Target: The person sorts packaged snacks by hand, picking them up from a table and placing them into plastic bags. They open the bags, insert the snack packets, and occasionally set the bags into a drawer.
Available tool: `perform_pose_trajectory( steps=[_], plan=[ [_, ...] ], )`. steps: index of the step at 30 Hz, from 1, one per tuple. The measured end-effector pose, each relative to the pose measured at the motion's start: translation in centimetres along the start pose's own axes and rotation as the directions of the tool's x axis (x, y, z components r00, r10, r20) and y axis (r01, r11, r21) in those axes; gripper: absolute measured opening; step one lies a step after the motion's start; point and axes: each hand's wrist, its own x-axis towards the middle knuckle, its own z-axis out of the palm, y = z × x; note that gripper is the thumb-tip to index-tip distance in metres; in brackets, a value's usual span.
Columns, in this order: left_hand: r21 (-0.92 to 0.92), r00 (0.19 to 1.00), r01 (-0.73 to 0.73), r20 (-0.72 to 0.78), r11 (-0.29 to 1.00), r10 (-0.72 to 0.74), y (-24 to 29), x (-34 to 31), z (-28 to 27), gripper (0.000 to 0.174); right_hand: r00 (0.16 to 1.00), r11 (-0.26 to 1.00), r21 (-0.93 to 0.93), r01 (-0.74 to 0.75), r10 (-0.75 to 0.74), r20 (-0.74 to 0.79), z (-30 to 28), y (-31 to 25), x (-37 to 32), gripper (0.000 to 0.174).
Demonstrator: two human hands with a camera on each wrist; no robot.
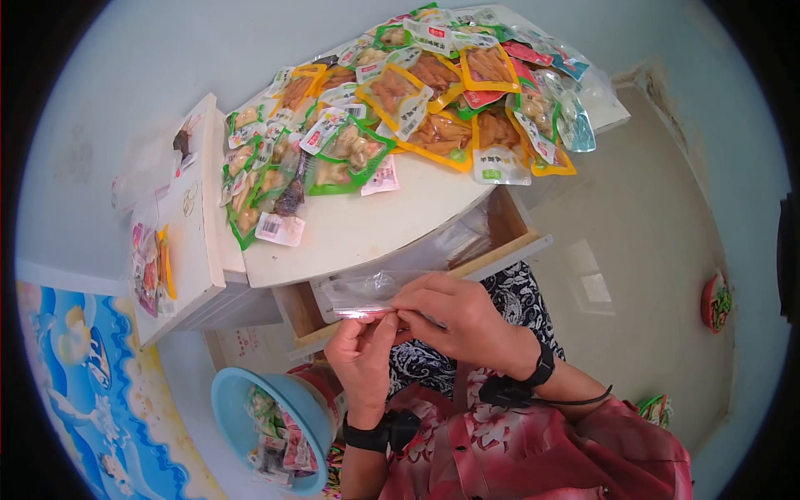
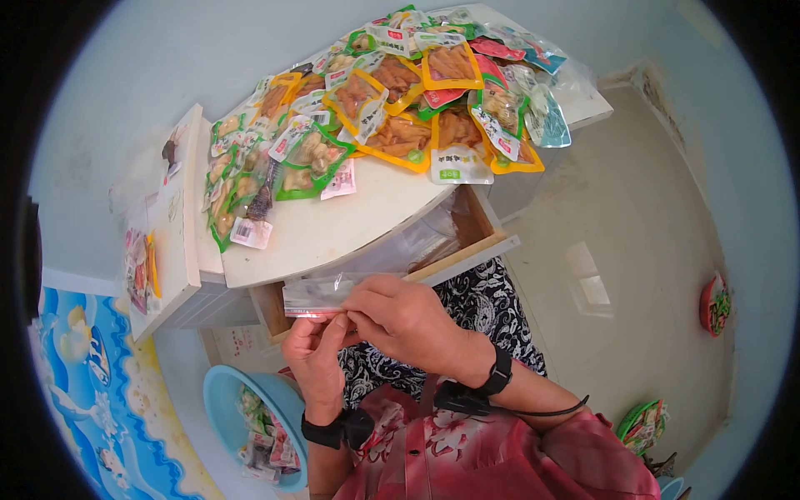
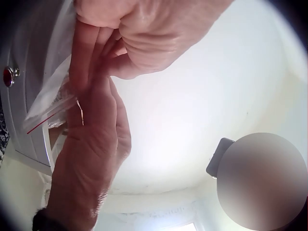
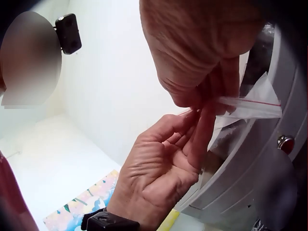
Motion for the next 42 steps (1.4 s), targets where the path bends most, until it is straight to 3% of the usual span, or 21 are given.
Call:
perform_pose_trajectory(
  steps=[7,10,13,20,22,25,31,37,42],
  plan=[
    [0.115,1.000,-0.018,-0.006,0.993,0.019,0.4,-0.4,-0.2,0.011,0.989,0.966,-0.215,0.147,-0.145,0.025,0.2,-0.2,-0.2,0.027],
    [0.163,0.999,-0.034,0.012,0.986,0.033,0.5,-0.5,-0.1,0.010,0.984,0.956,-0.236,0.174,-0.178,0.006,0.5,-0.3,0.0,0.015],
    [0.219,0.999,-0.046,0.032,0.975,0.040,0.5,-0.6,-0.1,0.009,0.990,0.961,-0.247,0.127,-0.107,0.093,0.2,-0.5,-0.2,0.014],
    [0.209,0.998,0.008,0.064,0.978,-0.022,-0.6,-0.7,-0.7,0.008,0.992,0.999,0.041,-0.027,0.022,0.127,-0.1,0.8,-0.3,0.009],
    [0.115,0.995,0.045,0.083,0.992,-0.054,0.4,-0.8,-0.2,0.008,0.984,0.996,0.085,-0.038,0.023,0.177,-0.6,1.1,-0.3,0.009],
    [0.064,0.996,0.048,0.069,0.997,-0.052,0.5,-0.9,0.1,0.009,0.978,0.997,0.066,0.032,-0.044,0.203,-1.2,1.0,-0.1,0.012],
    [0.179,0.997,-0.011,0.074,0.984,-0.002,0.4,-1.0,0.3,0.009,0.957,0.932,-0.286,0.222,-0.152,0.248,-1.1,0.3,0.1,0.021],
    [0.248,0.995,0.009,0.096,0.969,-0.033,0.3,-1.0,-0.1,0.009,0.950,0.919,-0.284,0.273,-0.212,0.228,-0.8,0.7,0.1,0.024],
    [0.277,0.996,0.014,0.083,0.961,-0.038,-0.3,-1.0,-0.2,0.008,0.975,0.970,-0.193,0.151,-0.114,0.189,-0.2,1.4,-0.5,0.022]
  ],
)
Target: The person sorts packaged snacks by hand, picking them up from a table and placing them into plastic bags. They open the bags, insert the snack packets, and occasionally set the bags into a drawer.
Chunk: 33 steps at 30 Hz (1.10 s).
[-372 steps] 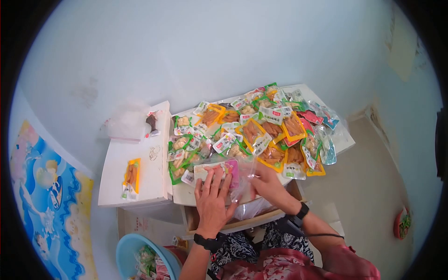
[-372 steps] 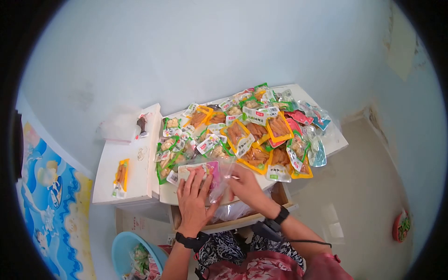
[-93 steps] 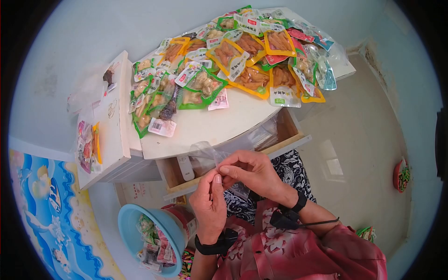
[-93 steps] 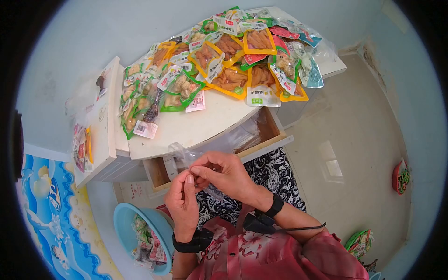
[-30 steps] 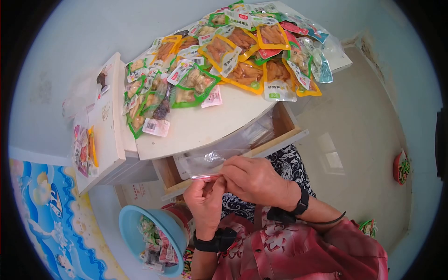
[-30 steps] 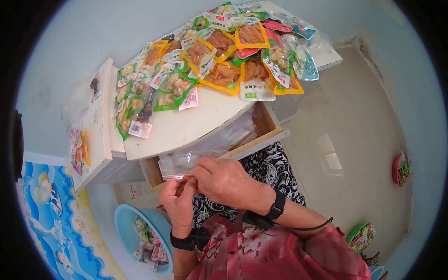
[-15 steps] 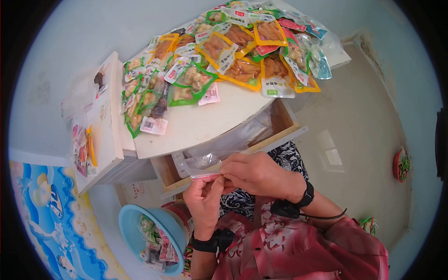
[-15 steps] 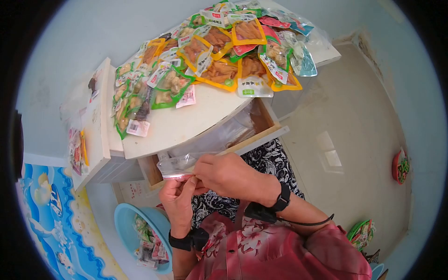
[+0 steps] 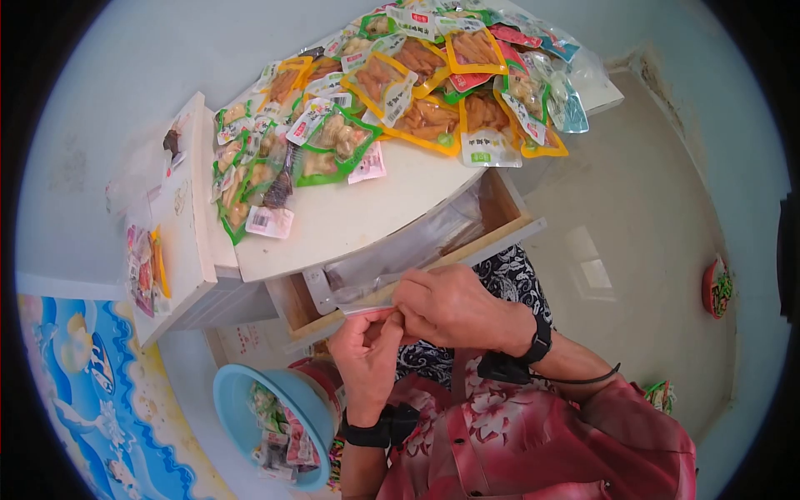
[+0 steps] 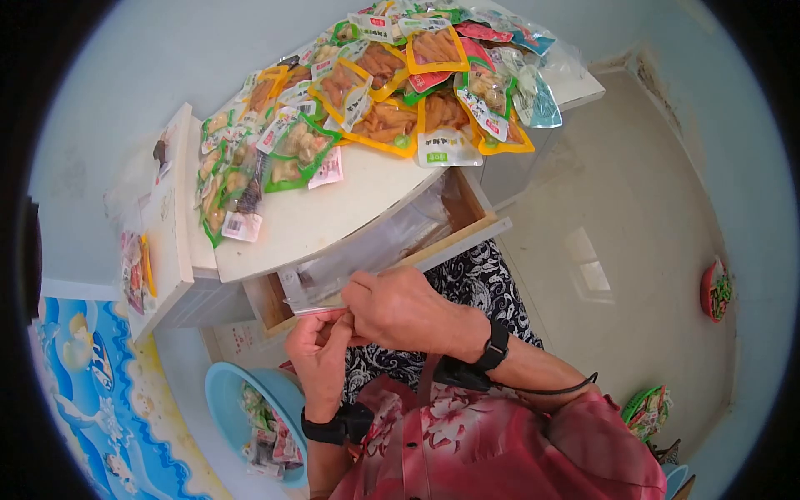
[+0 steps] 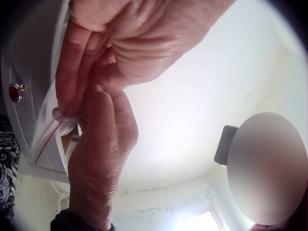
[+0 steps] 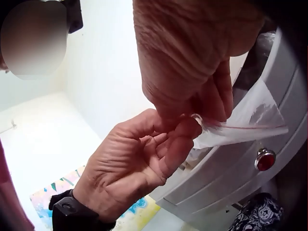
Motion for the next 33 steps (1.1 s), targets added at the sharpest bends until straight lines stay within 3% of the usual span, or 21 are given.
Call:
perform_pose_trajectory(
  steps=[2,5,7,8,11,14,16,20,23,25,28,31,33],
  plan=[
    [0.022,1.000,-0.028,-0.005,0.999,0.028,-0.5,0.1,-0.1,0.008,0.999,0.996,0.079,-0.037,0.038,-0.009,0.1,0.1,-0.1,0.020],
    [-0.129,0.999,0.032,0.001,0.991,-0.032,0.1,0.0,0.0,0.008,0.995,0.978,0.185,-0.096,0.099,-0.007,-0.1,0.0,0.0,0.015],
    [-0.107,1.000,-0.023,0.010,0.994,0.024,0.1,0.0,-0.2,0.007,0.994,0.972,0.207,-0.108,0.110,-0.001,-0.3,-0.1,0.1,0.014],
    [-0.096,0.999,-0.050,0.015,0.994,0.052,0.0,0.0,-0.3,0.007,0.993,0.980,0.169,-0.101,0.109,-0.039,-0.2,0.0,0.1,0.014],
    [-0.175,0.996,0.074,0.069,0.982,-0.062,1.2,-0.2,-0.5,0.006,0.984,0.992,0.059,-0.108,0.115,-0.139,-0.1,0.9,0.6,0.014],
    [-0.226,0.985,0.098,0.162,0.969,-0.061,2.0,-0.4,-1.9,0.003,0.967,0.986,-0.042,-0.163,0.151,-0.204,-0.9,2.1,1.1,0.014],
    [-0.235,0.974,0.016,0.222,0.972,0.038,1.9,-0.7,-3.2,0.005,0.959,0.972,-0.125,-0.197,0.165,-0.230,-1.5,2.7,1.1,0.014],
    [-0.252,0.906,-0.235,0.293,0.939,0.306,1.0,-0.3,-4.7,0.009,0.940,0.968,-0.094,-0.231,0.198,-0.277,-1.5,2.4,1.0,0.016],
    [-0.230,0.987,-0.056,0.133,0.972,0.089,2.7,-0.5,-3.8,0.005,0.933,0.965,0.041,-0.259,0.261,-0.247,-1.1,1.3,1.0,0.018],
    [-0.258,0.988,-0.047,0.129,0.965,0.083,2.7,-0.4,-4.2,0.008,0.936,0.932,0.215,-0.291,0.324,-0.136,-2.0,-0.1,1.4,0.020],
    [-0.246,0.969,-0.135,0.171,0.960,0.180,2.9,-0.4,-4.2,0.010,0.952,0.954,0.164,-0.252,0.275,-0.134,-3.0,-1.5,2.6,0.021],
    [-0.215,0.949,-0.208,0.191,0.954,0.250,3.2,-0.2,-3.5,0.013,0.961,0.954,0.138,-0.268,0.274,-0.030,-2.6,-1.6,2.8,0.019],
    [-0.218,0.961,-0.220,0.120,0.951,0.250,3.8,-0.3,-2.8,0.018,0.947,0.945,0.181,-0.273,0.297,-0.122,-1.9,-1.7,2.9,0.017]
  ],
)
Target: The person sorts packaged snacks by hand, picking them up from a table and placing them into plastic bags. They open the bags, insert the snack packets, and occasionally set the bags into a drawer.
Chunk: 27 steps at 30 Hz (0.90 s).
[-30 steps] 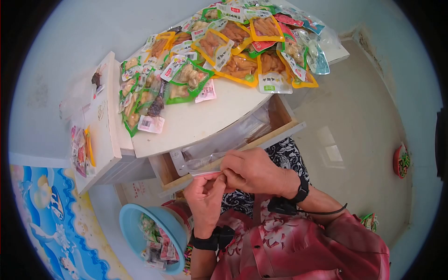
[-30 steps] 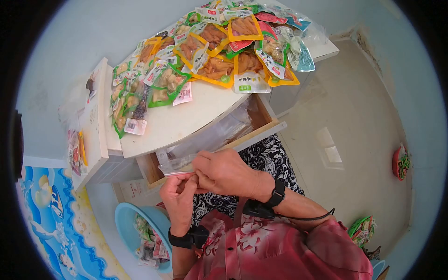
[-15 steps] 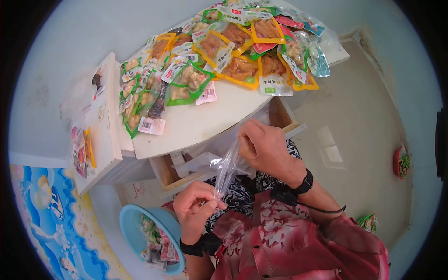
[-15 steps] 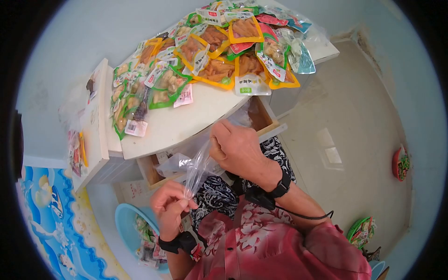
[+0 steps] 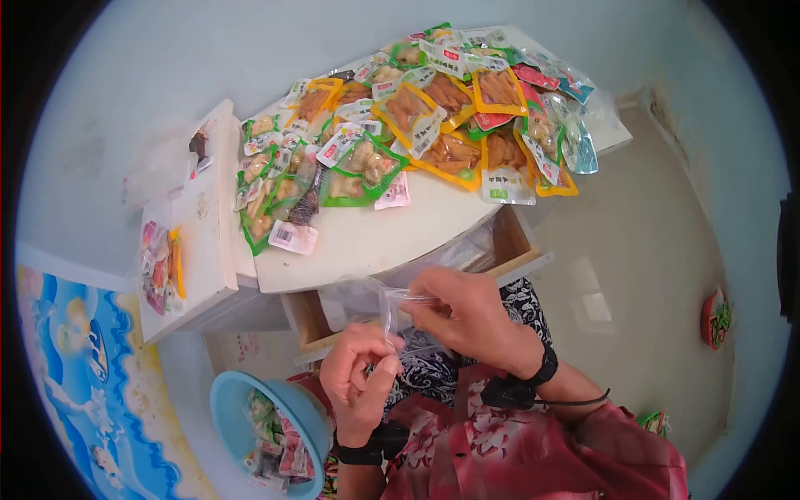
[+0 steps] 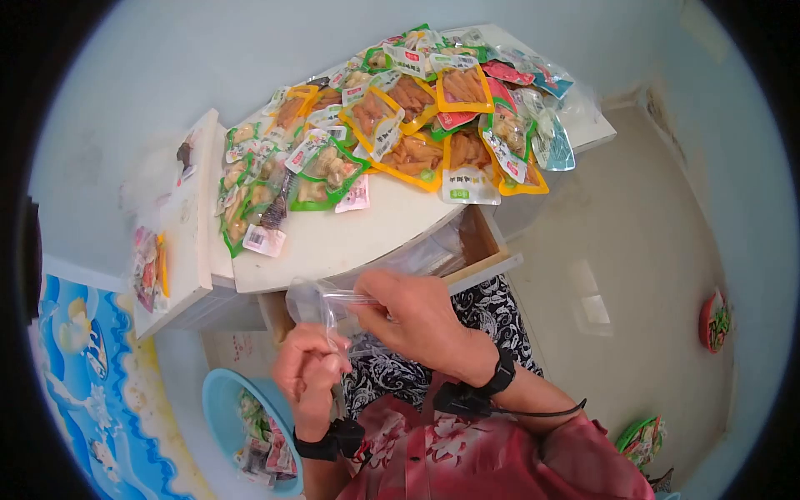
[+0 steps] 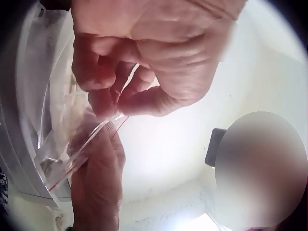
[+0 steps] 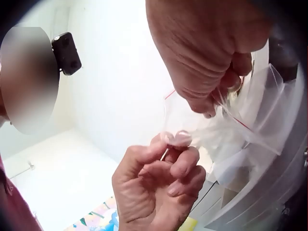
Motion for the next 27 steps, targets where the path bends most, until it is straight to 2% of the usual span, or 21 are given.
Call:
perform_pose_trajectory(
  steps=[1,2,3,5,8,9,10,12,15,16,19,23,24,26,27],
  plan=[
    [-0.014,0.997,-0.007,-0.074,1.000,0.006,0.4,0.2,0.7,0.020,0.999,1.000,0.024,-0.001,0.002,-0.044,0.3,-0.1,0.1,0.016],
    [-0.027,0.989,-0.018,-0.148,0.999,0.014,0.6,0.3,1.2,0.023,0.990,0.994,-0.035,0.102,-0.105,-0.096,0.3,-0.2,0.2,0.016],
    [0.034,0.986,0.012,-0.165,0.999,-0.007,0.4,0.3,1.4,0.024,0.966,0.974,-0.099,0.202,-0.215,-0.144,0.3,-0.3,0.5,0.017],
    [0.151,0.978,0.071,-0.207,0.986,-0.039,0.0,0.3,1.6,0.027,0.897,0.913,-0.170,0.370,-0.399,-0.190,0.2,-0.9,0.8,0.018],
    [0.310,0.976,-0.020,-0.200,0.950,0.085,-0.1,0.7,1.6,0.023,0.763,0.790,-0.179,0.586,-0.613,-0.205,0.4,-2.3,0.4,0.025],
    [0.368,0.976,-0.040,-0.183,0.929,0.115,-0.1,0.8,1.6,0.022,0.757,0.787,-0.154,0.598,-0.617,-0.214,0.9,-2.6,0.1,0.025],
    [0.549,0.946,-0.156,-0.156,0.821,0.284,0.5,1.4,2.3,0.018,0.752,0.784,-0.129,0.607,-0.620,-0.225,1.4,-2.9,-0.1,0.024],
    [0.563,0.920,-0.148,-0.224,0.813,0.322,-0.3,0.9,2.0,0.015,0.766,0.803,-0.099,0.587,-0.591,-0.254,1.5,-3.2,-0.3,0.020],
    [0.479,0.892,-0.172,-0.296,0.861,0.343,0.4,-0.5,1.2,0.020,0.803,0.817,-0.372,0.440,-0.544,-0.243,-0.4,-1.6,0.1,0.025],
    [0.431,0.886,-0.188,-0.314,0.882,0.342,0.9,-0.8,1.0,0.023,0.784,0.819,-0.415,0.397,-0.537,-0.311,-1.2,-0.8,0.6,0.029],
    [0.610,0.811,-0.265,-0.277,0.746,0.515,1.0,-1.1,1.3,0.030,0.834,0.887,-0.380,0.263,-0.407,-0.373,-1.5,-0.8,0.7,0.028],
    [0.653,0.752,-0.250,-0.335,0.715,0.568,1.2,-0.4,2.5,0.026,0.939,0.967,-0.110,0.230,-0.250,-0.235,0.6,-3.3,-0.2,0.028],
    [0.697,0.758,-0.251,-0.289,0.672,0.584,1.0,-0.5,2.3,0.025,0.962,0.973,-0.075,0.216,-0.226,-0.155,1.2,-3.7,-0.7,0.025],
    [0.778,0.773,-0.250,-0.199,0.577,0.603,0.4,-1.2,1.1,0.024,0.951,0.961,-0.134,0.240,-0.261,-0.168,1.7,-1.4,-0.1,0.024],
    [0.781,0.777,-0.161,-0.277,0.603,0.565,0.6,-1.4,0.1,0.023,0.945,0.954,-0.163,0.250,-0.277,-0.172,1.5,-0.6,0.2,0.023]
  ],
)
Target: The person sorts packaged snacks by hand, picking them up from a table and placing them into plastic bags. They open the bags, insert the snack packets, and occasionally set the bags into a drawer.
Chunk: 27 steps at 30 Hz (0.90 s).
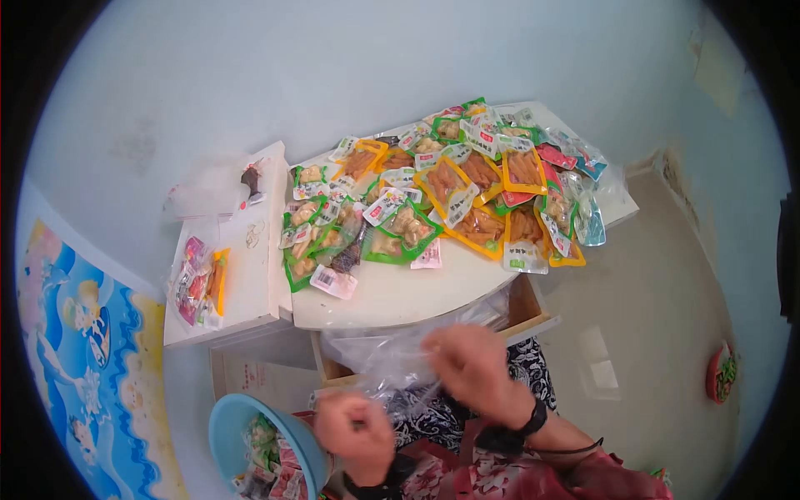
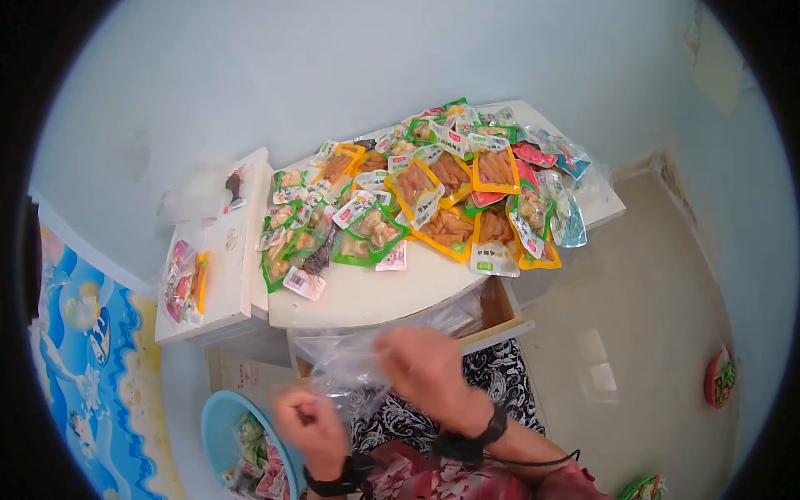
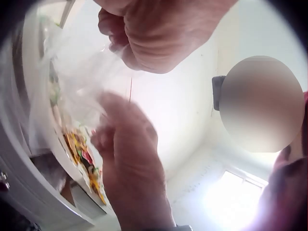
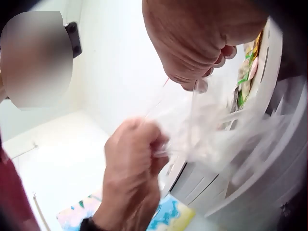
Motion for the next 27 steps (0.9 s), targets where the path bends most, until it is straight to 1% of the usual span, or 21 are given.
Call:
perform_pose_trajectory(
  steps=[1,2,3,5,6,7,8,9,10,12,13,15,16,19,21,22,23,24,25,26,27],
  plan=[
    [0.038,0.996,0.082,-0.024,0.996,-0.081,-0.8,0.6,-1.0,0.023,0.968,0.963,0.115,-0.242,0.247,-0.032,-0.5,0.3,0.6,0.022],
    [0.074,0.986,0.162,-0.054,0.984,-0.159,-1.2,0.9,-1.6,0.022,0.978,0.974,0.091,-0.209,0.207,0.028,-0.6,0.3,0.9,0.021],
    [0.122,0.979,0.198,0.032,0.973,-0.203,-0.9,0.9,-1.9,0.021,0.982,0.983,0.070,-0.173,0.166,0.092,-0.6,0.3,1.3,0.019],
    [0.067,0.977,0.176,0.107,0.982,-0.183,-0.9,0.9,-1.6,0.019,0.960,0.990,0.090,-0.105,0.077,0.270,-1.0,0.1,1.8,0.015],
    [0.038,0.975,0.167,0.141,0.985,-0.170,-1.0,0.9,-1.5,0.019,0.934,0.971,0.155,-0.183,0.123,0.335,-0.9,-0.2,2.0,0.016],
    [-0.056,0.953,0.234,0.211,0.971,-0.217,-0.6,0.9,-1.7,0.018,0.900,0.941,0.211,-0.264,0.162,0.404,-0.8,-0.4,2.2,0.017],
    [-0.050,0.956,0.208,0.224,0.977,-0.192,-0.6,0.8,-2.1,0.016,0.858,0.901,0.258,-0.348,0.195,0.476,-0.6,-0.6,2.4,0.018],
    [-0.043,0.957,0.184,0.237,0.982,-0.169,-0.7,0.7,-2.6,0.015,0.771,0.905,0.228,-0.360,0.150,0.619,-1.6,-0.2,3.2,0.023],
    [-0.037,0.957,0.160,0.251,0.986,-0.146,-0.9,0.7,-3.1,0.014,0.768,0.847,0.366,-0.386,0.075,0.637,-1.9,0.3,4.0,0.025],
    [-0.053,0.938,0.323,0.151,0.945,-0.312,-1.2,1.1,-4.3,0.010,0.768,0.671,0.603,-0.432,-0.077,0.636,-2.4,1.3,6.0,0.029],
    [-0.072,0.916,0.396,0.102,0.916,-0.388,-1.4,1.4,-4.7,0.009,0.792,0.717,0.564,-0.410,-0.027,0.610,-2.5,2.6,7.1,0.033],
    [-0.100,0.886,0.461,0.107,0.882,-0.451,-2.0,1.6,-5.4,0.010,0.828,0.923,0.238,-0.303,0.130,0.546,-2.1,3.8,10.3,0.034],
    [-0.114,0.872,0.488,0.111,0.865,-0.477,-2.2,1.5,-5.6,0.011,0.844,0.969,0.053,-0.241,0.182,0.504,-1.6,4.4,11.9,0.035],
    [-0.135,0.893,0.438,0.181,0.889,-0.412,-2.1,0.8,-5.7,0.009,0.867,0.971,-0.205,0.122,-0.004,0.498,0.5,7.2,15.8,0.044],
    [-0.137,0.899,0.422,0.189,0.896,-0.395,-1.8,0.7,-5.6,0.006,0.845,0.952,-0.226,0.208,-0.058,0.531,2.3,9.1,18.0,0.050],
    [-0.080,0.827,0.512,0.315,0.855,-0.466,-2.5,0.9,-6.4,0.021,0.832,0.939,-0.236,0.248,-0.082,0.549,2.8,9.6,19.2,0.053],
    [-0.011,0.730,0.591,0.431,0.806,-0.530,-3.5,1.1,-7.6,0.039,0.762,0.919,-0.251,0.303,-0.076,0.643,2.9,10.0,20.5,0.065],
    [0.070,0.611,0.657,0.534,0.750,-0.585,-4.0,1.2,-8.4,0.056,0.700,0.917,-0.271,0.291,-0.010,0.714,2.9,9.7,21.6,0.072],
    [-0.056,0.738,0.608,0.408,0.792,-0.537,-3.7,1.3,-8.1,0.038,0.629,0.915,-0.293,0.279,0.057,0.776,2.8,9.1,22.6,0.079],
    [-0.167,0.835,0.532,0.262,0.830,-0.483,-3.0,1.3,-7.4,0.020,0.550,0.911,-0.314,0.267,0.124,0.826,2.9,8.8,23.2,0.086],
    [-0.262,0.900,0.434,0.101,0.862,-0.423,-2.6,1.5,-7.2,0.007,0.525,0.912,-0.315,0.264,0.139,0.840,3.3,9.1,23.6,0.095]
  ],
)
